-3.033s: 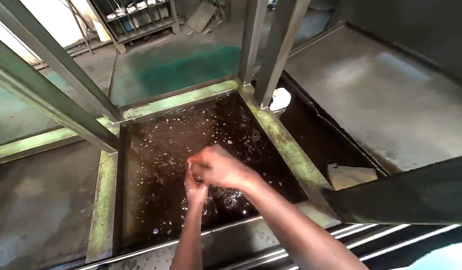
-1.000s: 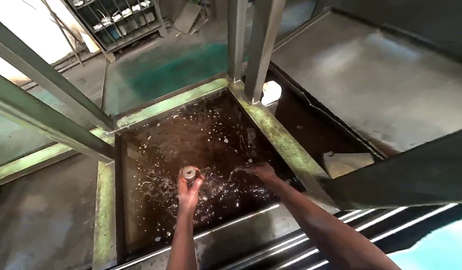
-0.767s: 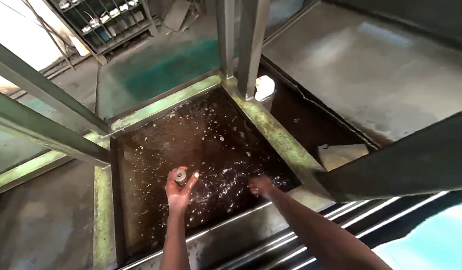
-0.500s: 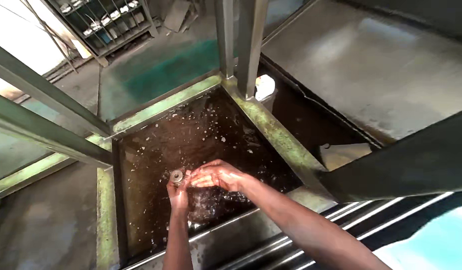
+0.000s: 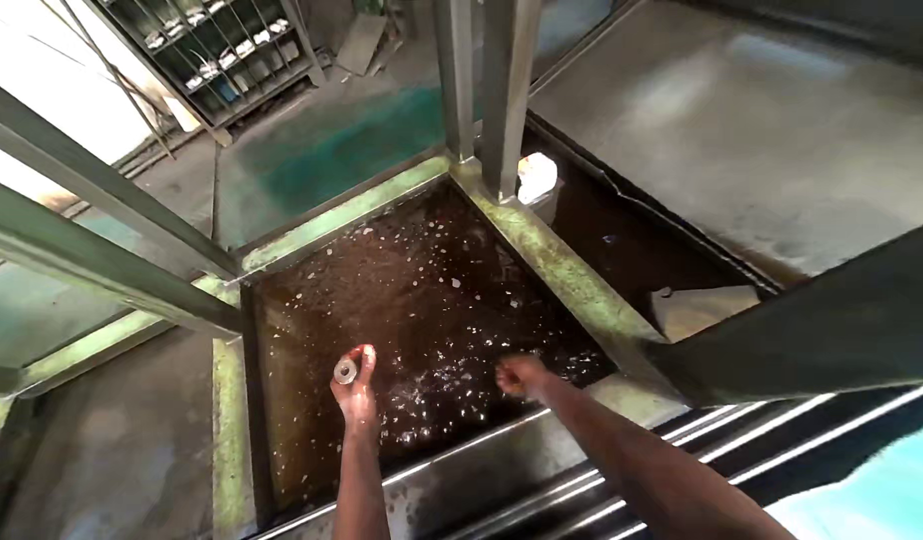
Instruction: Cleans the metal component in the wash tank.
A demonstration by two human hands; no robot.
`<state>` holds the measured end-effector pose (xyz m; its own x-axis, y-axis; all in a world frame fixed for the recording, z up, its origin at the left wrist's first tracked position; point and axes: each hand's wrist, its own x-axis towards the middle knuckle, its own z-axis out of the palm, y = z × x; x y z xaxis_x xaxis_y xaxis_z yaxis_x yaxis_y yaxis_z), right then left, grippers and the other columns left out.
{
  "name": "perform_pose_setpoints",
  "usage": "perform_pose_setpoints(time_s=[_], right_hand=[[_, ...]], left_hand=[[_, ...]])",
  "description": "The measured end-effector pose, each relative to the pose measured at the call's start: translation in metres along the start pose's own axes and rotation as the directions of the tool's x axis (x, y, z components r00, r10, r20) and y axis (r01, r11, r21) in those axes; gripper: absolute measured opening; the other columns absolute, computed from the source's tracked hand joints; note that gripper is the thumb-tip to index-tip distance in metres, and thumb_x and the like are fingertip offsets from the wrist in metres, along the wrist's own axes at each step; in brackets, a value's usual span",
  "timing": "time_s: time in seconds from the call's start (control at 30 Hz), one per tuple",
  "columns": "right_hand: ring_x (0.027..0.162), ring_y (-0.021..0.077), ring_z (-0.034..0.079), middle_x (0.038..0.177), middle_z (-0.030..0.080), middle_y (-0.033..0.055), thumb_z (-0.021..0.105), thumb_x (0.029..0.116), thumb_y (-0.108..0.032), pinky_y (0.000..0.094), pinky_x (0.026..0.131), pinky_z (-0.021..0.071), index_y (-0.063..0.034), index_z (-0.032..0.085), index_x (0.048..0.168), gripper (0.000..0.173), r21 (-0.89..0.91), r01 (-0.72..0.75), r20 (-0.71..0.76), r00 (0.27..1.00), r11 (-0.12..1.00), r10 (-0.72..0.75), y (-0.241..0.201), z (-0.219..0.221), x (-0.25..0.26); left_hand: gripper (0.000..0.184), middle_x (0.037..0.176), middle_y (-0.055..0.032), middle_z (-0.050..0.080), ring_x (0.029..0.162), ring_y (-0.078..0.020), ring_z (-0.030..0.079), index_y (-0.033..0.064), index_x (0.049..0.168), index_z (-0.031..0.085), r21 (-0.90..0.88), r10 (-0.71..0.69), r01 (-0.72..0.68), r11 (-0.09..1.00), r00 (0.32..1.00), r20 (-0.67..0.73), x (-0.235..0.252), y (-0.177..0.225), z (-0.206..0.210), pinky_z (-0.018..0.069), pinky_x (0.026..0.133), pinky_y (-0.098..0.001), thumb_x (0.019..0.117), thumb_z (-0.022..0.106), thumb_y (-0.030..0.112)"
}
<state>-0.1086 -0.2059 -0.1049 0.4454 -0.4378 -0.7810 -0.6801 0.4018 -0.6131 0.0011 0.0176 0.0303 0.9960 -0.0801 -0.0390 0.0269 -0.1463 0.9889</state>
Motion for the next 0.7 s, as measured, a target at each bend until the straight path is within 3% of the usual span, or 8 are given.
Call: perform_pose_setpoints(time_s=[0.03,0.1,0.2,0.27,0.37,0.53,0.63,0.7], right_hand=[[0.064,0.0136,0.062,0.079,0.063,0.0055,0.045,0.1083,-0.02,0.0285,0.059,0.054,-0.0024,0.061,0.106,0.024,0.205,-0.033,0.192,0.981,0.978,-0.007,-0.015,0.021,-0.017],[0.08,0.0178,0.069,0.094,0.068,0.0101,0.039,0.1108,-0.019,0.0326,0.076,0.0597,0.0019,0.059,0.119,0.03,0.342,-0.086,0.511,0.853,0.936,-0.108,-0.057,0.053,-0.064],[0.087,0.012,0.069,0.103,0.072,0.01,0.041,0.1102,-0.011,0.0295,0.082,0.0571,0.0053,0.063,0.122,0.03,0.242,0.207,0.612,0.725,0.948,-0.315,-0.106,0.075,-0.123],[0.091,0.0112,0.068,0.107,0.072,0.0125,0.045,0.1094,-0.009,0.0297,0.085,0.0548,0.0062,0.065,0.122,0.028,0.175,0.412,0.555,0.709,0.894,-0.435,-0.118,0.073,-0.129],[0.107,0.0265,0.068,0.115,0.072,0.0195,0.055,0.1055,-0.013,0.0471,0.099,0.0518,0.0028,0.071,0.118,0.026,-0.086,0.614,0.362,0.753,0.784,-0.55,-0.106,0.045,-0.085],[0.122,0.0498,0.059,0.128,0.063,0.0325,0.064,0.1004,-0.033,0.0683,0.099,0.0462,0.0044,0.064,0.126,0.045,-0.541,0.134,-0.116,0.966,0.83,-0.231,-0.044,-0.033,-0.011],[0.124,0.0469,0.059,0.133,0.06,0.0312,0.066,0.0982,-0.031,0.0657,0.099,0.0483,0.0044,0.06,0.133,0.05,-0.532,-0.027,-0.207,0.973,0.846,-0.099,-0.009,-0.043,0.004],[0.096,0.0295,0.068,0.11,0.068,0.0194,0.064,0.1003,-0.024,0.0483,0.082,0.0572,0.0009,0.063,0.124,0.035,-0.325,-0.03,-0.118,0.993,0.945,-0.009,0.001,-0.019,0.012]], left_hand=[[0.021,0.113,-0.0039,0.066,0.105,-0.0086,0.06,0.0025,0.117,0.064,-0.012,-0.028,0.028,1.0,1.0,-0.003,0.001,-0.001,0.0,0.0508,0.093,-0.0309,0.0998,0.065,0.016],[0.028,0.116,-0.0078,0.064,0.103,-0.0137,0.06,0.0031,0.123,0.061,-0.024,-0.062,0.062,0.998,0.998,0.012,0.003,-0.003,-0.001,0.0513,0.09,-0.0352,0.0972,0.064,0.012],[0.04,0.109,-0.006,0.066,0.089,-0.0123,0.065,0.0068,0.13,0.059,-0.028,-0.053,0.054,0.998,0.998,0.04,0.005,-0.007,0.001,0.0567,0.077,-0.0323,0.0907,0.068,0.007],[0.04,0.114,-0.0058,0.068,0.097,-0.0114,0.065,0.0043,0.129,0.062,-0.035,0.001,0.001,0.999,0.999,0.051,0.004,-0.004,0.003,0.0559,0.085,-0.0316,0.0905,0.071,0.006],[0.022,0.093,-0.0003,0.071,0.083,-0.004,0.067,0.0016,0.104,0.069,0.033,0.018,-0.015,0.999,0.996,-0.087,0.0,0.007,0.007,0.057,0.078,-0.0242,0.0857,0.08,0.005],[0.036,0.108,-0.0123,0.065,0.096,-0.0181,0.063,0.0002,0.119,0.059,-0.057,-0.153,0.144,0.988,0.962,-0.226,0.004,0.008,-0.007,0.0547,0.085,-0.0393,0.0926,0.076,0.016],[0.018,0.101,-0.0064,0.065,0.088,-0.0147,0.064,0.0063,0.117,0.058,-0.168,-0.194,0.171,0.971,0.972,-0.134,0.007,-0.002,-0.026,0.0573,0.075,-0.0361,0.0991,0.062,0.01],[0.023,0.107,-0.0071,0.065,0.09,-0.0147,0.064,0.0055,0.123,0.057,-0.174,-0.208,0.192,0.966,0.974,-0.085,0.006,-0.002,-0.032,0.0567,0.075,-0.0348,0.0995,0.057,0.003]])
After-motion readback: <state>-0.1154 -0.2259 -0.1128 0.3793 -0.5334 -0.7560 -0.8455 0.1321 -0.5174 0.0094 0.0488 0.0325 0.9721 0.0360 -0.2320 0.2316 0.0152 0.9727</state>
